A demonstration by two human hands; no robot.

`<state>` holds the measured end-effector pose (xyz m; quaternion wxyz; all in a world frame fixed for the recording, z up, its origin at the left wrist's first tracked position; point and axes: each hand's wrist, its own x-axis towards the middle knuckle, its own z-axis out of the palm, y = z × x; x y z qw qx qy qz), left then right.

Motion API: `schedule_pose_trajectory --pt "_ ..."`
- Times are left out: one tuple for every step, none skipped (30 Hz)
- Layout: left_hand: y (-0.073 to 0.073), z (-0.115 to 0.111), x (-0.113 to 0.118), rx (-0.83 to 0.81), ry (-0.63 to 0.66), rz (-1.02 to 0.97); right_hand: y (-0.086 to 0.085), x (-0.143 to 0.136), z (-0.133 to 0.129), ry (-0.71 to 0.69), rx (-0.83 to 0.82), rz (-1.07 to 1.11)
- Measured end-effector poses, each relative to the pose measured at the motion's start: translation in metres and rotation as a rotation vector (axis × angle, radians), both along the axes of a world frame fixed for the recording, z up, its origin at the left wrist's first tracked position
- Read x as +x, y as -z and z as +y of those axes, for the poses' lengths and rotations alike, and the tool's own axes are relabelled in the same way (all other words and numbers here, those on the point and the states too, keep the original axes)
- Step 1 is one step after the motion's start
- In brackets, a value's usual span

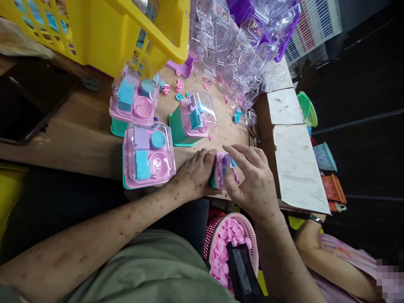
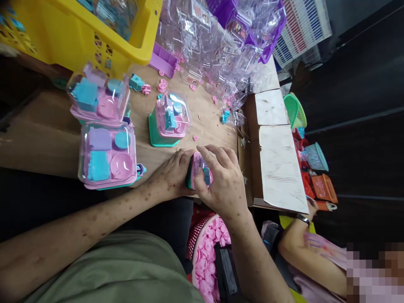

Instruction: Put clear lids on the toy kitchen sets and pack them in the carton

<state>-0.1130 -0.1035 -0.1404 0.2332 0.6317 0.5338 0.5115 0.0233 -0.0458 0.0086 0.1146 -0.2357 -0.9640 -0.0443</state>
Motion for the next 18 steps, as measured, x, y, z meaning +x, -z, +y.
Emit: schedule_pose_trajectory --pt "0.0011 0.0004 0.0009 0.001 -0.005 0.005 -0.0004 -0.0007 -0.0003 -0.001 0.004 -0.006" --pt "0.0021 0.0010 0.0017 0.006 -0.011 0.012 -0.0007 -0.0014 -0.0007 -0.001 0.008 -0.014" --pt "0.0029 0.0015 0.0024 0.013 -0.018 0.019 -0.0011 -0.0018 -0.0009 0.000 0.012 -0.020" --pt "0.0035 0.0021 0.0029 0.019 -0.024 0.025 -0.0014 -0.0021 -0.0010 0.001 0.013 -0.025" --pt "0.0039 0.0025 0.0031 0.025 -0.025 0.028 -0.0017 -0.0023 -0.0009 0.001 0.012 -0.029" --pt "0.0040 0.0028 0.0030 0.030 -0.024 0.028 -0.0021 -0.0023 -0.0006 0.002 0.007 -0.032" --pt "0.0039 0.0030 0.0028 0.036 -0.022 0.025 -0.0025 -0.0024 -0.0003 0.004 -0.001 -0.038" --pt "0.0037 0.0032 0.0025 0.040 -0.021 0.022 -0.0029 -0.0026 0.0001 0.009 -0.009 -0.047" --pt "0.0036 0.0034 0.0023 0.044 -0.021 0.019 -0.0033 -0.0030 0.0004 0.014 -0.016 -0.057" --pt "0.0035 0.0035 0.0021 0.047 -0.022 0.020 -0.0036 -0.0036 0.0008 0.019 -0.022 -0.069" --pt "0.0035 0.0037 0.0021 0.046 -0.022 0.023 -0.0038 -0.0045 0.0011 0.022 -0.026 -0.080" --pt "0.0036 0.0040 0.0022 0.042 -0.023 0.028 -0.0040 -0.0055 0.0014 0.022 -0.030 -0.089" --pt "0.0038 0.0042 0.0024 0.037 -0.022 0.033 -0.0039 -0.0064 0.0016 0.020 -0.034 -0.093" --pt "0.0042 0.0045 0.0026 0.032 -0.022 0.036 -0.0036 -0.0070 0.0017 0.019 -0.037 -0.093" --pt "0.0048 0.0047 0.0029 0.030 -0.020 0.038 -0.0030 -0.0071 0.0017 0.020 -0.039 -0.092" --pt "0.0055 0.0050 0.0031 0.035 -0.019 0.039 -0.0022 -0.0065 0.0016 0.023 -0.040 -0.091" --pt "0.0062 0.0052 0.0032 0.043 -0.019 0.041 -0.0010 -0.0052 0.0015 0.028 -0.041 -0.088" --pt "0.0069 0.0054 0.0033 0.052 -0.020 0.042 0.0003 -0.0032 0.0013 0.034 -0.043 -0.086"
